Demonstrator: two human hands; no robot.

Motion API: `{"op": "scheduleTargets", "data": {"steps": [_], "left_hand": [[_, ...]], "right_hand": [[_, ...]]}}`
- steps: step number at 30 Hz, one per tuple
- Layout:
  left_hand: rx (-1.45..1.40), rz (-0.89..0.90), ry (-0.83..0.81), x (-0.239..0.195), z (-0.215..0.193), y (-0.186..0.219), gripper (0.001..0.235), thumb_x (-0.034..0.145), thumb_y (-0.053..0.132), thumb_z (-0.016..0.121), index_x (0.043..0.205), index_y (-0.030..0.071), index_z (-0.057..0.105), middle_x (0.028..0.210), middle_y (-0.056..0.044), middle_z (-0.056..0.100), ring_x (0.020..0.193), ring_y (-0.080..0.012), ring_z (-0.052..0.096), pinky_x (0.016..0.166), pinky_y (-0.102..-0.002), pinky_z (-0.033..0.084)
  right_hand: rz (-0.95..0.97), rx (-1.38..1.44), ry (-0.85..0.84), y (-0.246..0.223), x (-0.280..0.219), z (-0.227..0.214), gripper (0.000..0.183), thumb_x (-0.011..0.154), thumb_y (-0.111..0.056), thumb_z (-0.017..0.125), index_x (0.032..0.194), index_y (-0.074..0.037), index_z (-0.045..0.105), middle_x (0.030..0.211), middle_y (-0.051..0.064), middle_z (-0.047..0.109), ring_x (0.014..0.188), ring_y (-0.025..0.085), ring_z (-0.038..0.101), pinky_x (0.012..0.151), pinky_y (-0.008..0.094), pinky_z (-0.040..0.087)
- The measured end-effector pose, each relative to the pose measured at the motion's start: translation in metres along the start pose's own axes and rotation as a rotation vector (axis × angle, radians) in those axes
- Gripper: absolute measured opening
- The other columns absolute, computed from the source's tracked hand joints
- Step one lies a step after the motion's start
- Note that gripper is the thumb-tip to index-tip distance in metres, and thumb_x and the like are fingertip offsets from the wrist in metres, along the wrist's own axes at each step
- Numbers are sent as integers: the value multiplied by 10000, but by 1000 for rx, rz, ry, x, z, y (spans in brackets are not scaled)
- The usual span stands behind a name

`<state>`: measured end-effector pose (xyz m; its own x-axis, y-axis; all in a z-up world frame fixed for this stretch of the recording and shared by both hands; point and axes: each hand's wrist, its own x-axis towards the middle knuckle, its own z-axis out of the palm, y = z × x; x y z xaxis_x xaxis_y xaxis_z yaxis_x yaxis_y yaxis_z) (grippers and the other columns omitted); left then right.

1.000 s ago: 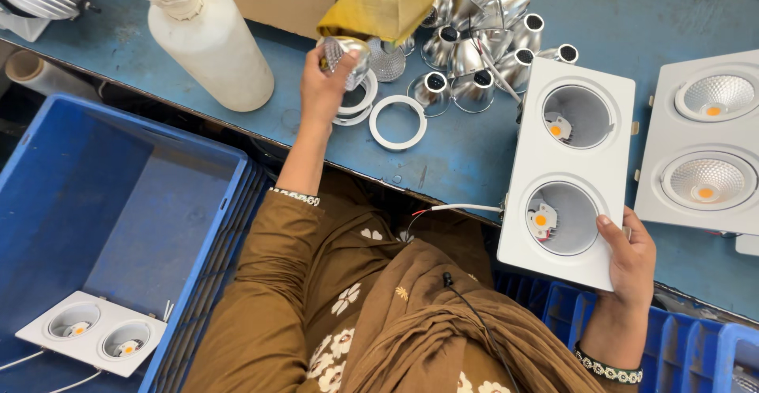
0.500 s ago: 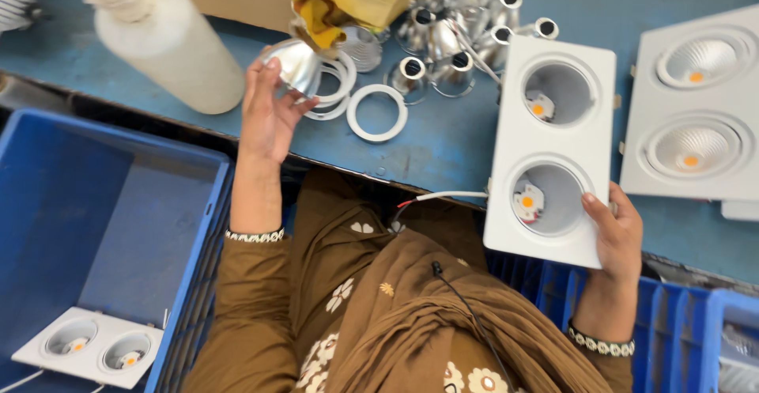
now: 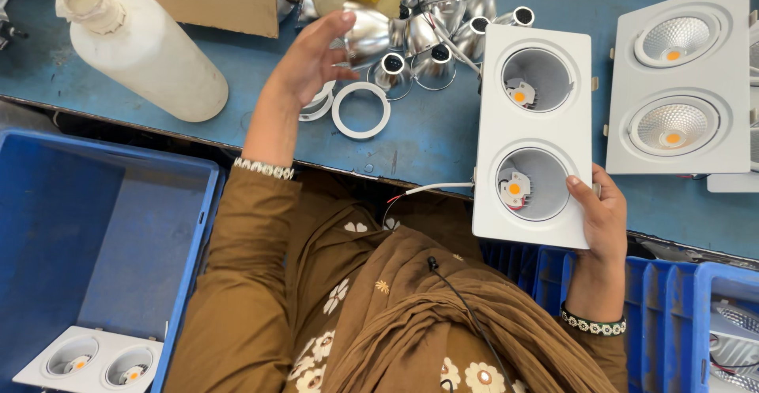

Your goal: The person wipes the interior of a dual recessed light fixture with a cloth, then inserts a metallic reflector into one of the openings. They place a white plastic ring over the reflector and press it into place. The person repeats the process for the second opening, inserting another reflector and ring, then sets the completed fixture aside.

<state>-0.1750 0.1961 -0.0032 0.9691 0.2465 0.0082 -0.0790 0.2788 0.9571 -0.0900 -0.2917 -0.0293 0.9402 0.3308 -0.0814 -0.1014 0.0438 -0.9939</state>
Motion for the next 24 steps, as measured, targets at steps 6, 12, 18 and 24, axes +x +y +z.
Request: {"op": "scheduleTargets", "data": {"steps": [6,12,18,24], "left_hand": [[-455,117,-34,62,-18,-10,678,894,533,679,1341,38,558,1236,-117,708,1068,-258,722,824,-382,611],[-776,270,81,93,-39,-32,713,855,503,702,1349,31,497,1255,-166,648,1127,-307,697,869,-427,602],[-932,524,204,113,-54,-41,717,859,493,734,1353,54,458,1271,-157,569,1110,-302,672,914,-454,589],[-933,427,182,93,-49,-27,743,850,480,753,1355,26,449,1254,-200,597,1087,-346,690,921,-461,609]], "right_hand": [[18,9,7,3,0,-3,392,992,-77,645,1355,60,592,1100,118,707,908,122,681,799,228,547],[5,-39,-22,10,5,-12,385,1009,-77,640,1368,52,595,1117,93,693,939,99,656,828,222,522],[27,-46,-10,11,4,-14,397,990,-85,634,1362,49,590,1113,98,698,927,109,665,816,231,527],[20,-65,-3,4,3,-7,405,1000,-102,645,1367,60,588,1108,114,694,932,124,665,827,235,530]]}}
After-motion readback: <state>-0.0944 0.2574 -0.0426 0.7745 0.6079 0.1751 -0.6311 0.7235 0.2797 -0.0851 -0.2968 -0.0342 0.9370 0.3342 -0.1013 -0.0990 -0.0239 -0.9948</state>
